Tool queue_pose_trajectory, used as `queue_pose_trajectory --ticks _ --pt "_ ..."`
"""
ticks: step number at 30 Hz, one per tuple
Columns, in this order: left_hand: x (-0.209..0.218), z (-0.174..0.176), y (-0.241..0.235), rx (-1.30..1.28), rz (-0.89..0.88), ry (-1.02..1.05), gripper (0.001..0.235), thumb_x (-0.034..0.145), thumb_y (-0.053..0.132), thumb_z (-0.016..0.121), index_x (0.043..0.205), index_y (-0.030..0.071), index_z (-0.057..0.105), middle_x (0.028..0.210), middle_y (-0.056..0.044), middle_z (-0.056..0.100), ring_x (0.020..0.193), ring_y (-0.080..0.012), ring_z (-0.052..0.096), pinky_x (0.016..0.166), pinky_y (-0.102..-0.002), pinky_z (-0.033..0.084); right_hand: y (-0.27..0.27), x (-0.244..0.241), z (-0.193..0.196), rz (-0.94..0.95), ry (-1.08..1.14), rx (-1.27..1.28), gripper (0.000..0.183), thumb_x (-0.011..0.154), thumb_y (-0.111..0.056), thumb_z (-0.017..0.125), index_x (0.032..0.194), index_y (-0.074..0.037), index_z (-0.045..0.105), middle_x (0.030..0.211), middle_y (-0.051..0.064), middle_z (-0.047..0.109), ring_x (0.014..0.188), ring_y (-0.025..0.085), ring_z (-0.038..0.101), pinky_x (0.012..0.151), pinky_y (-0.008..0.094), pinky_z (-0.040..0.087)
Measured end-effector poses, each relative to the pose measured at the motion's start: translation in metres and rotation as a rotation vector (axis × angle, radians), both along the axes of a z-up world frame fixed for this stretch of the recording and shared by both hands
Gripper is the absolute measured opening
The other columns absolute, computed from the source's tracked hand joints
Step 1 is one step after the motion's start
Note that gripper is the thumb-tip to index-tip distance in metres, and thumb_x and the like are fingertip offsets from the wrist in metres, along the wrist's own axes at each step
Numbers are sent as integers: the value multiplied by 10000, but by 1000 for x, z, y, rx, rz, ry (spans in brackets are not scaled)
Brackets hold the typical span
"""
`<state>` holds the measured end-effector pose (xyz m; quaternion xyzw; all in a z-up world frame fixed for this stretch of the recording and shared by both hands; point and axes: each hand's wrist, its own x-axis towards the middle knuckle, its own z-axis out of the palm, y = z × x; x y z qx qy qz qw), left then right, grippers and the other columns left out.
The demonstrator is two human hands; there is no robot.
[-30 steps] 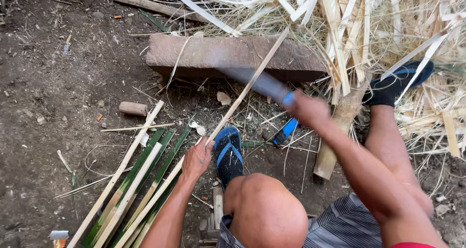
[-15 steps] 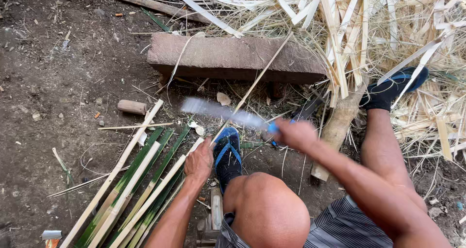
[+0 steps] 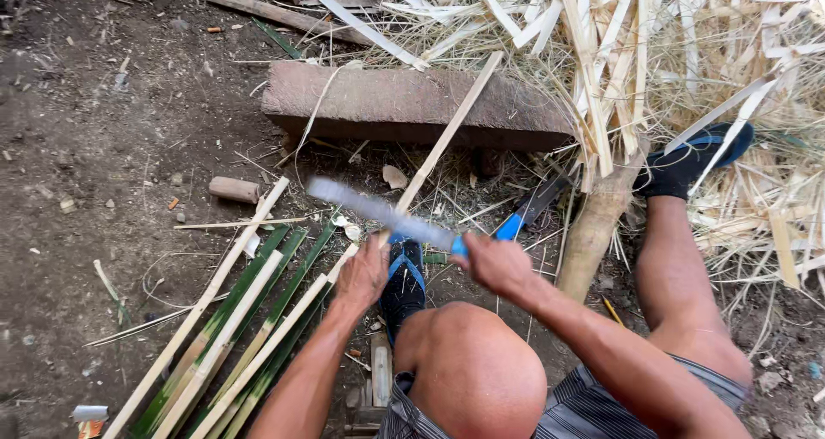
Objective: The person splits long bamboo strips using a machete, repeatedly striking the material against a wooden block to separate thin slats. The person then gathers the split strips and ties them together with a thin cord.
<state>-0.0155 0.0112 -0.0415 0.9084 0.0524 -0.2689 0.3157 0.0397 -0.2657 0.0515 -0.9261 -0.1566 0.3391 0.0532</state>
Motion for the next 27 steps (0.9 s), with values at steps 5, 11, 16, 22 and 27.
queue_pose_trajectory --ticks 5,11,16,22,27 --pt "-5 9 3 71 -36 -121 366 1081 343 399 1248 22 455 1033 -292 690 691 -434 715 568 -526 592 -55 69 6 -165 -177 -204 296 1000 -416 525 1108 -140 530 828 104 733 689 308 725 586 482 595" --pt "5 33 3 1 31 -27 322 1067 323 403 1222 61 506 918 -274 713 745 -458 727 666 -575 593 -94 130 32 -524 -414 -45 564 1136 -561 418 1076 -16 548 792 253 694 708 435 692 655 572 549" --pt "-4 31 7 -11 62 -43 305 1085 327 434 1122 71 597 833 -279 726 777 -464 725 680 -581 566 -8 13 -6 -53 6 -89 455 1007 -462 497 1297 -111 500 855 152 731 684 346 733 574 497 600" --pt "-10 27 21 -21 58 5 316 1037 313 432 1168 74 592 792 -236 724 665 -392 733 597 -540 580 -96 111 -16 -304 -236 -164 412 1085 -420 536 1034 -48 707 930 187 715 814 332 737 702 471 600" --pt "20 40 27 3 98 64 353 1036 357 435 1222 137 638 764 -228 720 657 -396 726 655 -531 573 -163 171 10 -640 -220 -254 647 1127 -581 289 1300 -14 547 928 258 764 829 414 753 733 558 588"
